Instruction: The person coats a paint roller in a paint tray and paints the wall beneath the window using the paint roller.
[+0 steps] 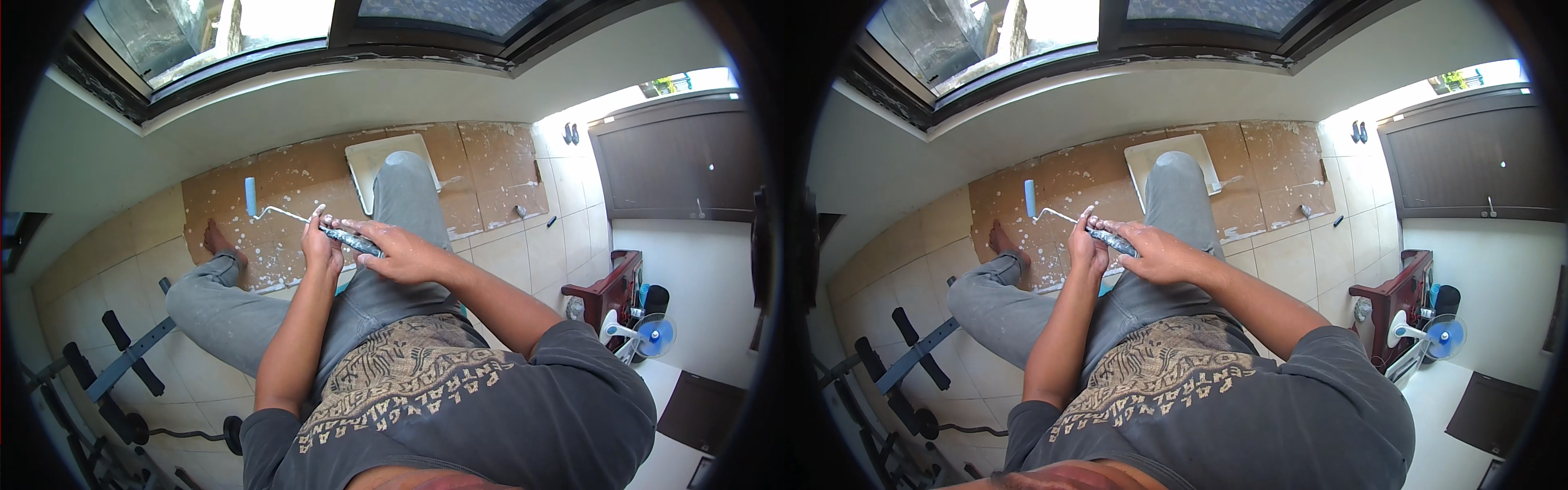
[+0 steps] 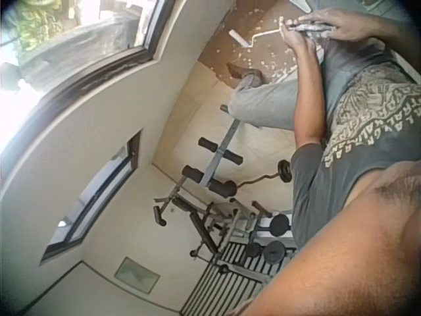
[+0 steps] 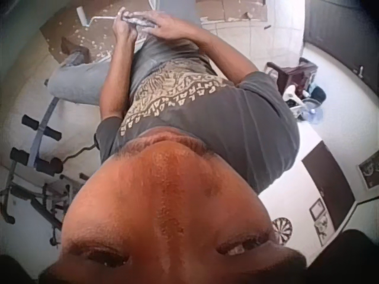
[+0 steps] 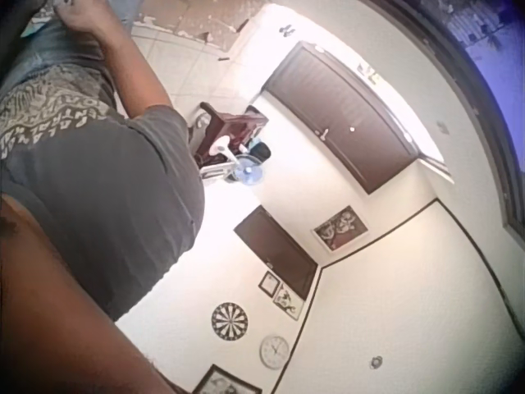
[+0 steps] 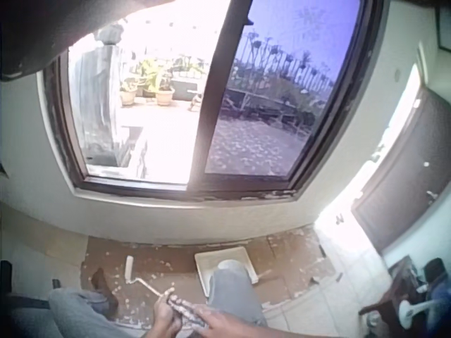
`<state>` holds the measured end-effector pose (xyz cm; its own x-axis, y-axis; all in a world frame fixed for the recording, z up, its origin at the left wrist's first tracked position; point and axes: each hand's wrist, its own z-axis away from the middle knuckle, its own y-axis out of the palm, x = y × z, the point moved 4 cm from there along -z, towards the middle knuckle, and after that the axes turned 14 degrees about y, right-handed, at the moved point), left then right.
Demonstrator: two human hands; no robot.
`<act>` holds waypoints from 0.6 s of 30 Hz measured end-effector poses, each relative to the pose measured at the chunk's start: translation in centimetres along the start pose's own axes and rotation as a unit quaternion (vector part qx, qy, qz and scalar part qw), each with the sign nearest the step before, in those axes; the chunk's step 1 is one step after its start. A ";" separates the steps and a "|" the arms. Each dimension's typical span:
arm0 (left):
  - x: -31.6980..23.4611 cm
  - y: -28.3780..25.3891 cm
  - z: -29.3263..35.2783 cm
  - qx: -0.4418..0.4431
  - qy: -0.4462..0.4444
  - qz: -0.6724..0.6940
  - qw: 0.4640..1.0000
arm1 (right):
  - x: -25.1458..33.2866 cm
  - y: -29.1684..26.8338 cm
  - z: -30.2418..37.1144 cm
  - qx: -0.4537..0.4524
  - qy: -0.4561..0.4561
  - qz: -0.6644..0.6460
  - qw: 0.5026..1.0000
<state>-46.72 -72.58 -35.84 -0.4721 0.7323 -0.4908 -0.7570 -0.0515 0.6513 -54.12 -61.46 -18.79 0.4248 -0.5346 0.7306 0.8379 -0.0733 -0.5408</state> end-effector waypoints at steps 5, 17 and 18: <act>-0.4 2.0 3.0 -0.013 0.038 -0.097 0.995 | 0.7 -1.5 0.5 -0.013 0.068 0.178 0.982; -1.1 3.7 5.5 0.104 0.141 -0.224 0.959 | -0.8 -2.9 2.7 -0.118 0.120 0.194 0.966; -1.6 4.7 6.4 0.133 0.132 -0.218 0.958 | -1.3 -3.8 3.6 -0.130 0.133 0.170 0.968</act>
<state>-46.64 -69.64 -28.30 -0.2618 0.4455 -0.8561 -0.7832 0.4203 0.4582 -56.58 -57.46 -16.20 0.5283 -0.7607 0.3771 0.5358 -0.0458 -0.8431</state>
